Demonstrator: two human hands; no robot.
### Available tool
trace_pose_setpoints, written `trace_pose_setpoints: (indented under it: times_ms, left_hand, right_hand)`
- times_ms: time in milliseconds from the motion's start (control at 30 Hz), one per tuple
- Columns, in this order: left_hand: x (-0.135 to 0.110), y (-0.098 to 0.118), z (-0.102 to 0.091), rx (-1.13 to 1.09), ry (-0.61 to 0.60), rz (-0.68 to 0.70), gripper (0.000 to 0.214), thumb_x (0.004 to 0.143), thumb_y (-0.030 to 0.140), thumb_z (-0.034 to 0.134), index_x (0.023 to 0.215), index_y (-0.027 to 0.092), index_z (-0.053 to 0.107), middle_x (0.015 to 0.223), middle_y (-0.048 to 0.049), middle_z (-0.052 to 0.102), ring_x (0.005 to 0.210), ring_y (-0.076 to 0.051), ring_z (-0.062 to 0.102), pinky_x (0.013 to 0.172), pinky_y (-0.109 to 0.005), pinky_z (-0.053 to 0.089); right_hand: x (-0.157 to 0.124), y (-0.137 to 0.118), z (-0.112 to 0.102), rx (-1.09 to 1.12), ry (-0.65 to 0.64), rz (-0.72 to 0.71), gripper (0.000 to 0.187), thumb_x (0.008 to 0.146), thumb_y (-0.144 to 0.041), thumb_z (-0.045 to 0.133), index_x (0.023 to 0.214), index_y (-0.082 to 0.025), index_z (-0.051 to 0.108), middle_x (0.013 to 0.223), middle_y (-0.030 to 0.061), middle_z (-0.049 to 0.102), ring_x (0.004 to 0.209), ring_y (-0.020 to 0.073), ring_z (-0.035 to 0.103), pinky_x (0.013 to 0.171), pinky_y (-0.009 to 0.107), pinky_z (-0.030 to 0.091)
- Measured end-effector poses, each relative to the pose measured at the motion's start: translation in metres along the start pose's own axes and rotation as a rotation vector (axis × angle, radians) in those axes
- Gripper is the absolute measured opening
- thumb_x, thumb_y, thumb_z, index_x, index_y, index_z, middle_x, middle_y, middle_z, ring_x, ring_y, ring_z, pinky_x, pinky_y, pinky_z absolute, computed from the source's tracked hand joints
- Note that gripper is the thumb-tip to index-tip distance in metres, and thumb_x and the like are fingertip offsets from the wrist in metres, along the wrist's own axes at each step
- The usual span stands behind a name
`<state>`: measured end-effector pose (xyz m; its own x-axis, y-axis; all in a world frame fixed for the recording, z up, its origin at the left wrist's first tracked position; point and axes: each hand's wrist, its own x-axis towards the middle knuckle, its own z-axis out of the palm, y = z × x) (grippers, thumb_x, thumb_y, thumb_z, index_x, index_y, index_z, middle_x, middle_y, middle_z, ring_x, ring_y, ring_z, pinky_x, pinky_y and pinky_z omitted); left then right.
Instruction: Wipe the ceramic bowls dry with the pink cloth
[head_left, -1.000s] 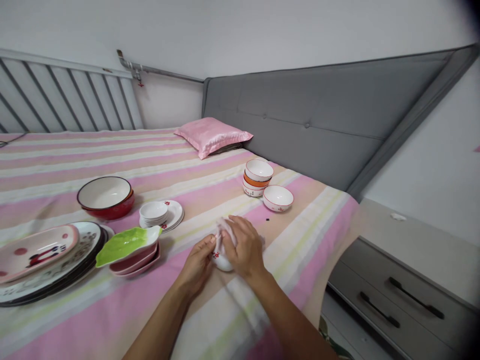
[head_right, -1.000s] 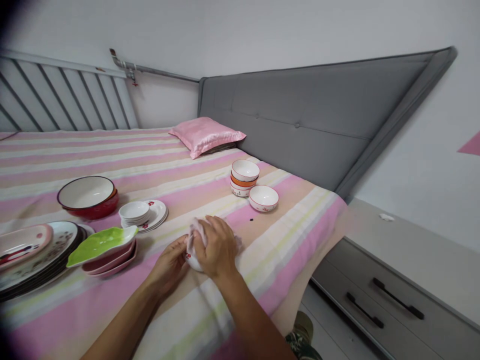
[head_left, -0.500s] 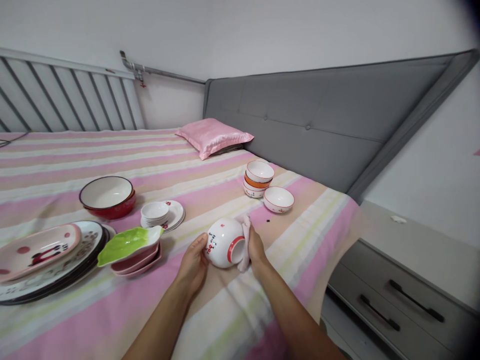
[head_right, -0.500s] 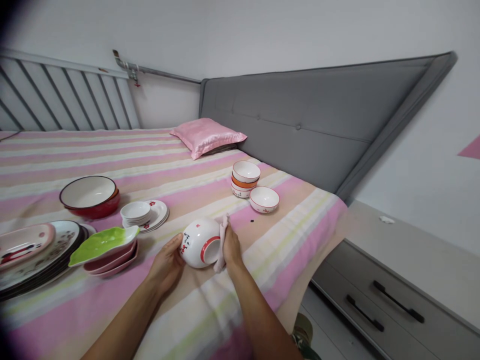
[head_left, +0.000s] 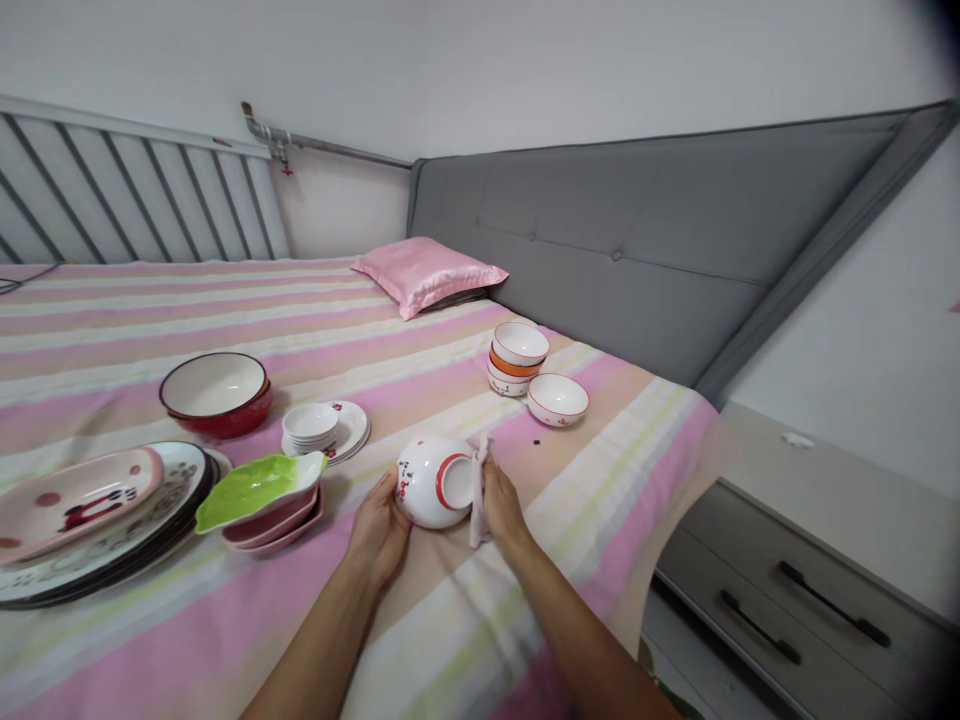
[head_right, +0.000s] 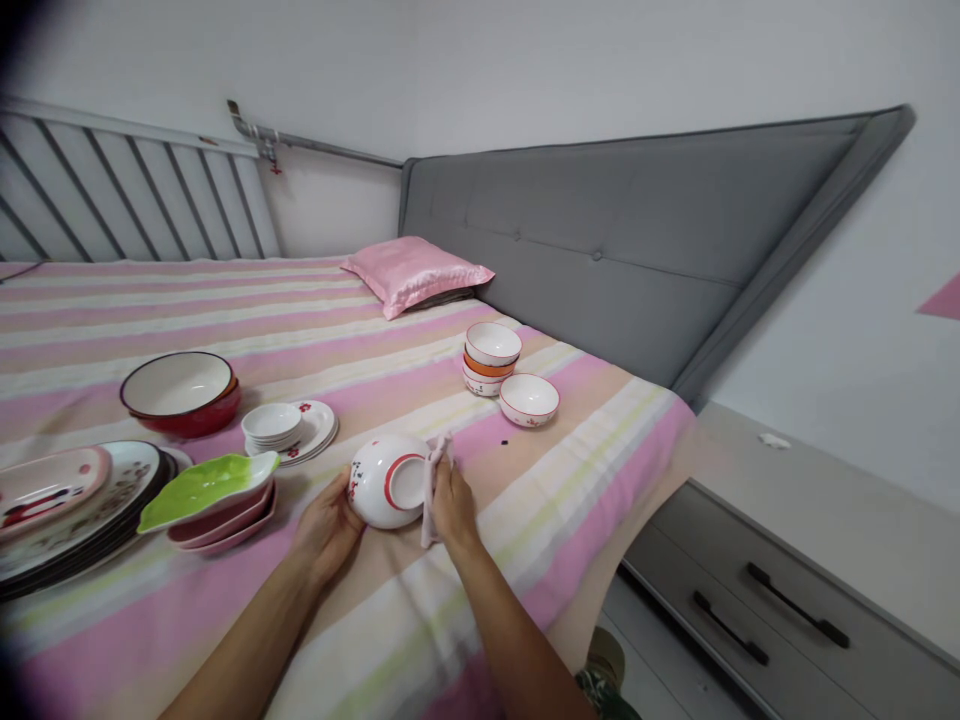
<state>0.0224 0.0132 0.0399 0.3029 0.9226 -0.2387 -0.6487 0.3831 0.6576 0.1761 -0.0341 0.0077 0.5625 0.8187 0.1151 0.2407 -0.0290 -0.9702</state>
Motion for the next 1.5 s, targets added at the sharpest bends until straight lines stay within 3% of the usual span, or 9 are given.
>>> trace_pose_setpoints:
  times_ms: [200, 467, 667, 1067, 1333, 1500]
  left_hand:
    - [0.000, 0.001, 0.002, -0.006, 0.026, -0.002, 0.027, 0.092, 0.011, 0.041, 0.101, 0.008, 0.066, 0.085, -0.0086, 0.073, 0.068, -0.012, 0.068, 0.071, -0.020, 0.057]
    - [-0.004, 0.003, 0.005, 0.000, 0.019, -0.020, 0.026, 0.091, 0.012, 0.043, 0.105, 0.007, 0.065, 0.088, -0.0103, 0.073, 0.071, -0.016, 0.069, 0.073, -0.025, 0.058]
    - [-0.006, 0.001, 0.005, 0.010, 0.029, -0.008, 0.024, 0.089, 0.013, 0.047, 0.101, 0.006, 0.066, 0.088, -0.0121, 0.073, 0.076, -0.019, 0.070, 0.073, -0.028, 0.058]
    - [-0.007, 0.002, 0.004, 0.036, 0.016, -0.011, 0.022, 0.087, 0.014, 0.048, 0.098, 0.008, 0.066, 0.087, -0.0096, 0.073, 0.067, -0.016, 0.068, 0.068, -0.026, 0.058]
    - [-0.007, 0.003, 0.008, 0.052, 0.012, -0.026, 0.026, 0.089, 0.015, 0.046, 0.104, 0.008, 0.065, 0.090, -0.0104, 0.073, 0.070, -0.017, 0.069, 0.069, -0.027, 0.058]
    - [-0.007, 0.003, 0.008, 0.045, 0.047, -0.017, 0.026, 0.091, 0.014, 0.043, 0.101, 0.008, 0.066, 0.088, -0.0096, 0.073, 0.068, -0.015, 0.068, 0.068, -0.025, 0.057]
  right_hand:
    - [-0.006, -0.006, 0.000, -0.055, -0.058, 0.013, 0.054, 0.093, -0.051, 0.030, 0.128, -0.017, 0.054, 0.121, 0.0137, 0.062, 0.115, 0.0265, 0.056, 0.093, 0.041, 0.045]
    - [-0.015, -0.007, 0.003, -0.060, -0.074, -0.232, 0.052, 0.089, -0.043, 0.047, 0.134, -0.017, 0.045, 0.123, 0.0119, 0.059, 0.119, 0.0231, 0.053, 0.100, 0.039, 0.041]
    - [-0.017, -0.010, -0.001, -0.035, -0.068, -0.178, 0.049, 0.087, -0.045, 0.048, 0.129, -0.018, 0.048, 0.123, 0.0115, 0.059, 0.117, 0.0237, 0.053, 0.099, 0.042, 0.041]
    - [-0.022, -0.018, -0.008, -0.007, -0.022, -0.181, 0.057, 0.084, -0.040, 0.054, 0.135, -0.019, 0.039, 0.133, 0.0116, 0.051, 0.123, 0.0240, 0.048, 0.101, 0.041, 0.040]
    - [-0.029, -0.030, -0.013, -0.073, 0.069, -0.315, 0.074, 0.075, -0.036, 0.065, 0.139, -0.017, 0.032, 0.139, 0.0150, 0.042, 0.125, 0.0272, 0.044, 0.101, 0.044, 0.041]
    - [-0.028, -0.032, -0.015, -0.085, 0.094, -0.339, 0.053, 0.081, -0.024, 0.052, 0.132, -0.017, 0.041, 0.132, 0.0125, 0.049, 0.121, 0.0235, 0.047, 0.102, 0.042, 0.039]
